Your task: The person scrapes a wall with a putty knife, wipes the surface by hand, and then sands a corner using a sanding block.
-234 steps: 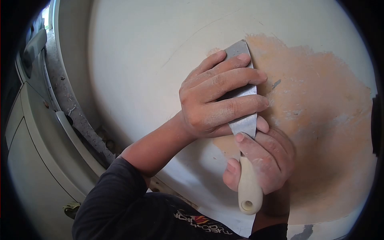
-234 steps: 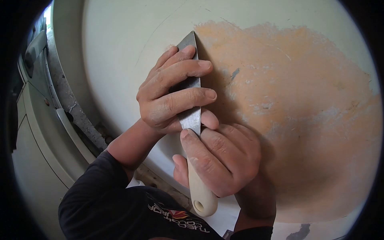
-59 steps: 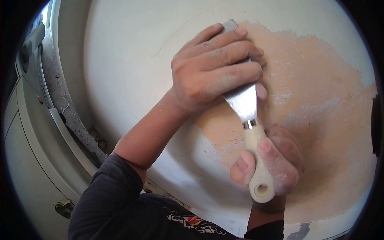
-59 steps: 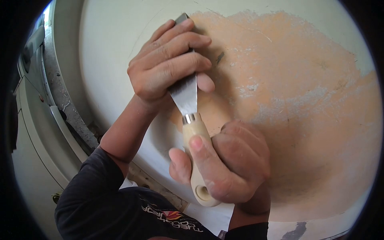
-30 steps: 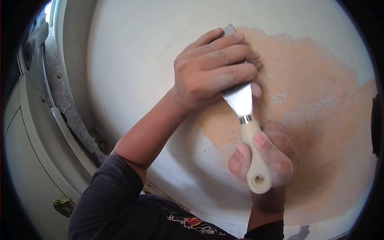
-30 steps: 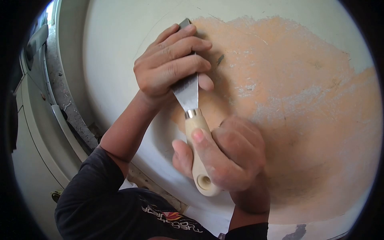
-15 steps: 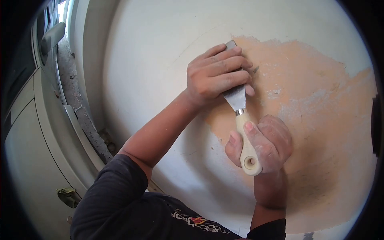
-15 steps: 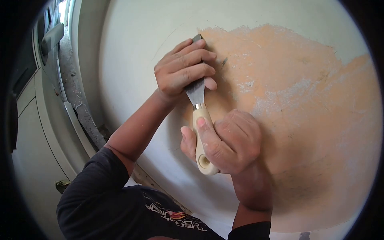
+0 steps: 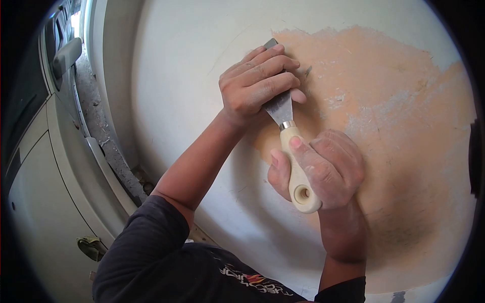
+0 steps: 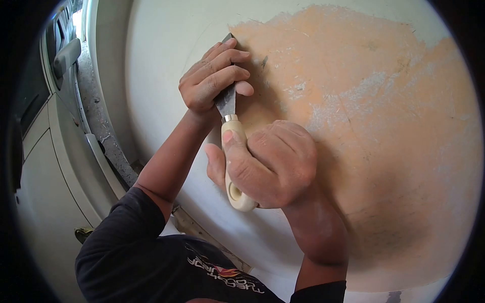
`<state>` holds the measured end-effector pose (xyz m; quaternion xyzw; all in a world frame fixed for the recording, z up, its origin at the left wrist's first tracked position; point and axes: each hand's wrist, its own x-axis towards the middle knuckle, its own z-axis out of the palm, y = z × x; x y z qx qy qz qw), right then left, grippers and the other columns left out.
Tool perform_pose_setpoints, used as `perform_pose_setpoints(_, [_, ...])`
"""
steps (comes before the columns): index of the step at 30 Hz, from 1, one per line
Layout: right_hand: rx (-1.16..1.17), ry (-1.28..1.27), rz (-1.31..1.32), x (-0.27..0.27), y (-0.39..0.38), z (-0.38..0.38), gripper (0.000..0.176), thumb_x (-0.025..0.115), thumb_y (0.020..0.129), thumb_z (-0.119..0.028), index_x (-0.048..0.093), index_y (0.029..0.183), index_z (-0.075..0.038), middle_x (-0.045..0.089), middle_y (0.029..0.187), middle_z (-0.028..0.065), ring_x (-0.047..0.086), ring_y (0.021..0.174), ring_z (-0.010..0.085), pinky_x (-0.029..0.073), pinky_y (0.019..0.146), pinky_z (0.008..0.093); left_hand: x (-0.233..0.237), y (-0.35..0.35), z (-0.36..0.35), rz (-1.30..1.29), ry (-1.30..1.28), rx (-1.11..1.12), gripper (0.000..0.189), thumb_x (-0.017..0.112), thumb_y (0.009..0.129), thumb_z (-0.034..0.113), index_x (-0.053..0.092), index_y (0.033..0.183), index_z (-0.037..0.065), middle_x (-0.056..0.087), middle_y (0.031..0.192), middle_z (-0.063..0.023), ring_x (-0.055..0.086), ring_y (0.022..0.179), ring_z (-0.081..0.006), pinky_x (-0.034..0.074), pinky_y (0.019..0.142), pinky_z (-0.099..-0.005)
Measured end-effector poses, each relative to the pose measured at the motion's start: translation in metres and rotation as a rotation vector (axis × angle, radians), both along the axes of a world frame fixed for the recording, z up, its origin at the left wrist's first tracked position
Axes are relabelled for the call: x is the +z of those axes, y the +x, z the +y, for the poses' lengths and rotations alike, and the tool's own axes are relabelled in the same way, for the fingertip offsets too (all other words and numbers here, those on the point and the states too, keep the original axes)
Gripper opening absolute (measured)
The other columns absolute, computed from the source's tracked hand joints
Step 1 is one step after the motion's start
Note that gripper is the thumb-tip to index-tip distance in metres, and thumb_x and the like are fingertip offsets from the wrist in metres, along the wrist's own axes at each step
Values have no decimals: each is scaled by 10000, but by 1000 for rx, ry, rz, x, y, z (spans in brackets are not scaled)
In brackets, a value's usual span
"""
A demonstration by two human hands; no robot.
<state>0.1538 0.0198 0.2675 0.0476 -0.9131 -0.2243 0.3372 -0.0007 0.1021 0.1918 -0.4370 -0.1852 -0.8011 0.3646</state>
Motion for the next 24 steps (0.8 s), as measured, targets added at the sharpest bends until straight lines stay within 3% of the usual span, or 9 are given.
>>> perform_pose_setpoints(24, [-47,1,37,5,-2,-2,296,758,819,-93,592,1040,13,548,633,68,546,468,199,439,428,308,4,-3,6,-3,10,-52,279,836,742,342,678,807,121,712,843,-52,734,877,-308,581,789,-402])
